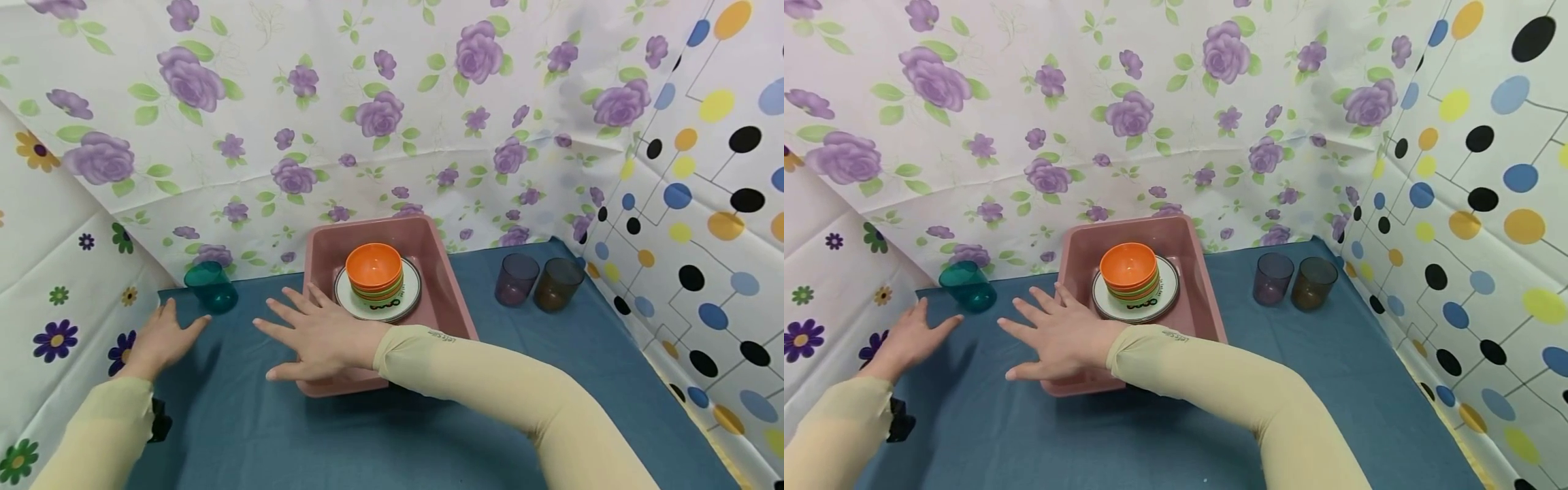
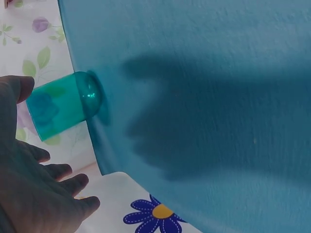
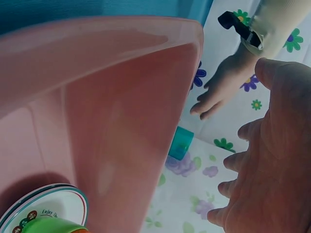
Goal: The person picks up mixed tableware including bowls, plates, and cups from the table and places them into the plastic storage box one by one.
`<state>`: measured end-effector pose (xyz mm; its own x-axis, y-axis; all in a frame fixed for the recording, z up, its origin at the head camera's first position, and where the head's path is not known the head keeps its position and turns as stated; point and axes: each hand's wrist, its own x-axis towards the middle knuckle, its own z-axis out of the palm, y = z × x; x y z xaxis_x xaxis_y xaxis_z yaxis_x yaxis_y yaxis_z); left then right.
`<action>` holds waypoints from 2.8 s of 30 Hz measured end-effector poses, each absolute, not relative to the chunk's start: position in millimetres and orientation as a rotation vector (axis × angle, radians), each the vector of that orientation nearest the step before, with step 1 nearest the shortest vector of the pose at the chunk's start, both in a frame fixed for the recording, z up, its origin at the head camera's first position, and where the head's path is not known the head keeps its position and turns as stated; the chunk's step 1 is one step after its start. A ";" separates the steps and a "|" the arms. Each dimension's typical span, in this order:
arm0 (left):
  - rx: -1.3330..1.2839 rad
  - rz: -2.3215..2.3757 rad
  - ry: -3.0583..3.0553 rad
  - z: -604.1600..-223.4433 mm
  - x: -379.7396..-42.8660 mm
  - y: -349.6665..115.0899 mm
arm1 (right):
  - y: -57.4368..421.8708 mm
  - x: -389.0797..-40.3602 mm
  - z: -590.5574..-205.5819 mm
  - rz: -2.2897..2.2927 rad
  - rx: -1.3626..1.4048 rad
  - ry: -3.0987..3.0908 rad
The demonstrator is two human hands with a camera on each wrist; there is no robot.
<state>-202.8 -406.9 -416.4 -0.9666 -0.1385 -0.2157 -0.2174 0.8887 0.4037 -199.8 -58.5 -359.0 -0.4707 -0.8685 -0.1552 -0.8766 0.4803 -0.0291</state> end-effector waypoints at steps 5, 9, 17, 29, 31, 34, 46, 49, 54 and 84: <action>-0.374 0.761 2.803 -413.8 -210.7 -397.2 | -64.1 -201.8 -361.9 0.084 -1.506 2.582; -0.469 0.894 2.729 -413.0 -218.4 -390.6 | -67.3 -204.1 -365.2 0.077 -1.491 2.590; -0.700 1.197 2.661 -419.3 -234.3 -380.6 | -67.2 -204.6 -368.9 0.072 -1.461 2.589; -0.848 1.466 2.698 -434.4 -253.9 -377.8 | -72.2 -205.2 -370.0 0.089 -1.438 2.578; -0.859 1.484 2.698 -436.4 -255.4 -377.8 | -73.3 -205.3 -370.9 0.089 -1.442 2.575; -0.857 1.496 2.703 -438.0 -258.7 -376.1 | -73.0 -205.7 -372.7 0.080 -1.444 2.573; -0.867 1.534 2.753 -443.8 -268.6 -367.8 | -69.5 -207.5 -376.2 0.079 -1.428 2.555; -0.889 1.527 2.752 -444.1 -267.4 -369.0 | -69.2 -207.4 -376.6 0.076 -1.424 2.553; -0.948 1.526 2.687 -444.7 -266.0 -373.5 | -67.9 -206.3 -376.7 0.056 -1.423 2.543; -0.471 1.247 2.791 -450.1 -215.6 -352.5 | -41.4 -202.7 -378.9 0.031 -1.469 2.580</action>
<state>-215.6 -352.5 -450.1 -0.9524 -0.2554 -0.1666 -0.2944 0.6284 0.7200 -202.7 -41.4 -378.9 -0.4991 -0.8518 -0.1593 -0.8554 0.5137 -0.0667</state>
